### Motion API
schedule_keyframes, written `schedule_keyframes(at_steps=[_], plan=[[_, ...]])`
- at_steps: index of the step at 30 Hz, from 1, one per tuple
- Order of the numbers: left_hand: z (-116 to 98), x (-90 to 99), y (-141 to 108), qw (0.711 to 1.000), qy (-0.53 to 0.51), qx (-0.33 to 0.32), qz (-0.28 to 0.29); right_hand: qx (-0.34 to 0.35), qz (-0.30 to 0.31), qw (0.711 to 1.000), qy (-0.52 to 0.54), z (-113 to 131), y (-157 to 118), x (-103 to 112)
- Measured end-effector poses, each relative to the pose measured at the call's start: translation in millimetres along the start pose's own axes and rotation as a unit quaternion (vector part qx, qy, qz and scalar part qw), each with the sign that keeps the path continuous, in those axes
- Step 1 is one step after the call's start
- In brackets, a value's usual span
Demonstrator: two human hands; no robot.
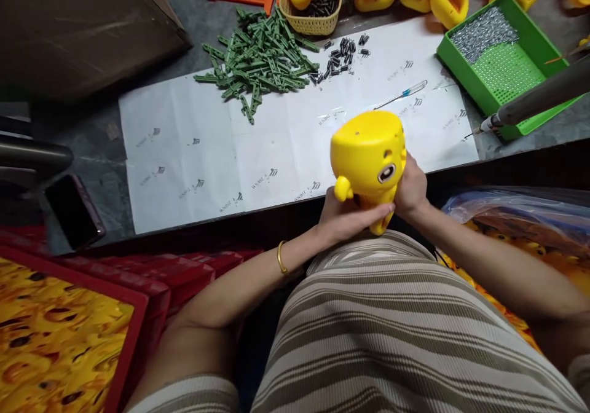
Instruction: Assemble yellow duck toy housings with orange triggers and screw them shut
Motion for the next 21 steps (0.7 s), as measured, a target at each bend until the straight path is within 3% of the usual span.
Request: schedule_keyframes(at_steps=[3,5,7,9,10,12,14,15,17,19,21], plan=[[-11.3,-2.3,29.7,0.994,-0.082,-0.059,-0.029,0.054,-0.008,0.992,-0.111,33.4,41.7,4.6],[-4.6,-3.9,44.8,0.991,-0.133,-0.007,-0.018,0.034,0.037,0.976,-0.211,43.4,70.9,-2.6],[8.2,-4.6,45.8,0.984,-0.155,0.083,0.032,0.013,0.078,0.952,-0.297,45.9,93.5,-11.6],[16.4,4.4,31.8,0.983,-0.098,0.131,0.082,0.018,0.097,0.936,-0.339,45.9,106.7,-19.5],[16.4,15.7,22.3,0.988,-0.038,0.124,0.082,0.026,0.106,0.931,-0.348,45.7,110.0,-22.9],[2.1,55.0,4.9,0.992,0.117,0.024,-0.045,0.046,0.126,0.920,-0.368,45.4,111.5,-28.9],[-17.3,93.8,-5.7,0.955,0.219,-0.077,-0.182,0.076,0.144,0.911,-0.380,46.2,109.6,-33.1],[-22.1,106.7,-2.6,0.949,0.232,-0.095,-0.191,0.093,0.150,0.907,-0.382,46.6,108.4,-34.6],[-22.0,119.4,18.0,0.970,0.197,-0.082,-0.119,0.120,0.160,0.904,-0.378,46.6,107.1,-36.4],[-18.3,118.1,40.9,0.987,0.147,-0.059,-0.032,0.134,0.167,0.907,-0.364,46.9,107.9,-36.1],[-16.3,112.1,55.6,0.992,0.114,-0.047,0.007,0.146,0.168,0.914,-0.340,51.8,110.2,-33.9]])
Point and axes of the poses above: each hand's wrist, its own y-axis towards the middle knuckle, its own x-axis out of the back of the hand, z = x × y, the point moved 5 cm from there along y, towards the middle knuckle, and after that the axes turned 10 degrees about z, right-handed, at the moved point
